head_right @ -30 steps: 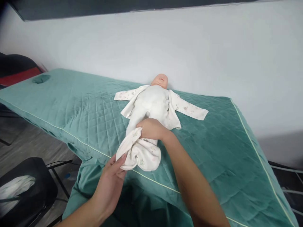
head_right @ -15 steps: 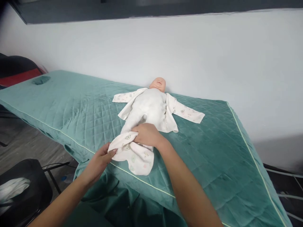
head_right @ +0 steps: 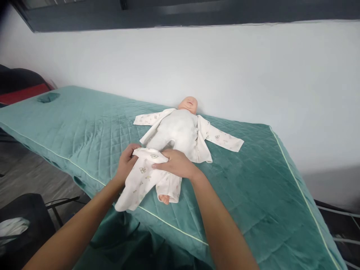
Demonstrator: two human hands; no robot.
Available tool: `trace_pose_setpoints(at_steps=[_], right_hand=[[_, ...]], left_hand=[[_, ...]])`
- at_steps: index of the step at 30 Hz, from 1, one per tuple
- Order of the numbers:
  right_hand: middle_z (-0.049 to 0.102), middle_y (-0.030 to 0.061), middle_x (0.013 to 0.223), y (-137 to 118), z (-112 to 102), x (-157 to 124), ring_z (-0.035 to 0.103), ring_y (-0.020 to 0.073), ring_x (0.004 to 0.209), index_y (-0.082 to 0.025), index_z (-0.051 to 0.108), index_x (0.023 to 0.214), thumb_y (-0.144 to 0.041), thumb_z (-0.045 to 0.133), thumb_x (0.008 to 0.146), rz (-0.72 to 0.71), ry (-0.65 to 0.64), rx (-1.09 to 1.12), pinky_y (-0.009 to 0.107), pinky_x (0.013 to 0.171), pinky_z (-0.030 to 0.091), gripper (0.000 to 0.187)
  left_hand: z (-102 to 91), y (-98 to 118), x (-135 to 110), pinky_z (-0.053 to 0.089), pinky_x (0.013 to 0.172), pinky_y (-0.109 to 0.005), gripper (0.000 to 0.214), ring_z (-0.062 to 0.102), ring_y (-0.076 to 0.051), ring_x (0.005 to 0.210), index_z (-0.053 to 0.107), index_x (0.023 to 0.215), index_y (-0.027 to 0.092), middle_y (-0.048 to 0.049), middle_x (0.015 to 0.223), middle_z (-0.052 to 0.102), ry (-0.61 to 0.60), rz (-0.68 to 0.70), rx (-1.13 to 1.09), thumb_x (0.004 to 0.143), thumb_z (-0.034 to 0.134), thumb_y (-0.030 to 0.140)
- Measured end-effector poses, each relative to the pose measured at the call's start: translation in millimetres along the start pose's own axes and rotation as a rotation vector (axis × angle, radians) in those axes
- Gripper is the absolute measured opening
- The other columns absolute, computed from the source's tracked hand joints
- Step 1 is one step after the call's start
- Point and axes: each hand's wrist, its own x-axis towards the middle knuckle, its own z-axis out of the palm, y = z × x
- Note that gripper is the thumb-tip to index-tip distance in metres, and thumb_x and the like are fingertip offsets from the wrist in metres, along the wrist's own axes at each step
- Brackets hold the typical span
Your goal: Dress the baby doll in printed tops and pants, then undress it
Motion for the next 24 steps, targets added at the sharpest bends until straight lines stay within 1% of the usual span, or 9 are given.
trace_pose_setpoints(at_steps=[4,7,9,12,15,17,19,22,24], right_hand=[[0.065,-0.0001,0.08,2,-1,1,0.057,0.0176,0.074,-0.018,0.07,0.086,-0.048,0.069,0.082,0.083,0.062,0.039,0.027,0.062,0.039,0.03],[0.063,-0.0016,0.076,5,-3,4,0.053,0.0157,0.068,-0.019,0.071,0.088,-0.044,0.065,0.084,0.114,0.089,0.079,0.027,0.06,0.037,0.026],[0.063,-0.0013,0.078,8,-3,7,0.053,0.0157,0.07,-0.019,0.07,0.088,-0.04,0.062,0.085,0.108,0.133,0.104,0.027,0.062,0.038,0.022],[0.068,0.0007,0.089,13,-1,13,0.058,0.0181,0.08,-0.019,0.069,0.093,-0.033,0.059,0.086,0.084,0.235,0.116,0.028,0.07,0.042,0.019],[0.069,0.0017,0.09,16,3,16,0.06,0.0198,0.084,-0.019,0.068,0.094,-0.033,0.057,0.088,0.109,0.341,0.096,0.03,0.074,0.043,0.019],[0.068,0.0012,0.086,15,5,16,0.059,0.0199,0.083,-0.019,0.066,0.09,-0.037,0.057,0.09,0.122,0.372,0.086,0.03,0.073,0.042,0.02],[0.065,0.0002,0.085,13,4,12,0.058,0.0192,0.082,-0.019,0.064,0.087,-0.043,0.058,0.091,0.107,0.356,0.103,0.029,0.072,0.041,0.025],[0.062,-0.001,0.082,10,-2,3,0.055,0.0175,0.079,-0.019,0.063,0.084,-0.054,0.059,0.091,0.071,0.293,0.176,0.029,0.07,0.041,0.035],[0.06,-0.0015,0.077,12,-9,-3,0.054,0.0166,0.075,-0.019,0.064,0.08,-0.058,0.057,0.092,0.095,0.287,0.218,0.028,0.068,0.04,0.041]], left_hand=[[5.2,-15,28,0.045,0.089,-0.031,0.014,0.059,-0.019,0.095,0.063,0.097,0.017,-0.0047,0.099,0.064,-0.054,0.215,0.215,0.092,0.051,0.02],[10.1,-28,46,0.045,0.094,-0.036,0.016,0.058,-0.023,0.102,0.064,0.101,0.016,-0.009,0.107,0.066,-0.079,0.322,0.377,0.093,0.051,0.021],[13.3,-34,55,0.043,0.095,-0.04,0.018,0.058,-0.026,0.103,0.065,0.104,0.015,-0.0111,0.11,0.068,-0.073,0.381,0.51,0.093,0.052,0.02],[17.9,-37,66,0.041,0.095,-0.044,0.022,0.057,-0.028,0.103,0.067,0.108,0.015,-0.0136,0.111,0.069,-0.054,0.466,0.713,0.096,0.05,0.023],[21.5,-36,73,0.039,0.092,-0.044,0.024,0.057,-0.029,0.106,0.067,0.111,0.015,-0.0145,0.114,0.07,-0.062,0.501,0.771,0.099,0.049,0.026],[22.8,-36,75,0.039,0.09,-0.043,0.025,0.057,-0.029,0.106,0.067,0.112,0.015,-0.0143,0.115,0.07,-0.069,0.534,0.813,0.1,0.048,0.026],[23.2,-36,75,0.039,0.089,-0.042,0.025,0.057,-0.029,0.108,0.066,0.114,0.015,-0.0139,0.117,0.07,-0.093,0.576,0.837,0.101,0.048,0.026],[23.1,-37,74,0.04,0.089,-0.041,0.026,0.057,-0.028,0.11,0.065,0.117,0.016,-0.0126,0.118,0.07,-0.126,0.639,0.808,0.101,0.048,0.027],[23.2,-38,72,0.041,0.089,-0.041,0.026,0.058,-0.028,0.11,0.066,0.116,0.017,-0.0122,0.116,0.071,-0.136,0.659,0.764,0.1,0.047,0.026]])
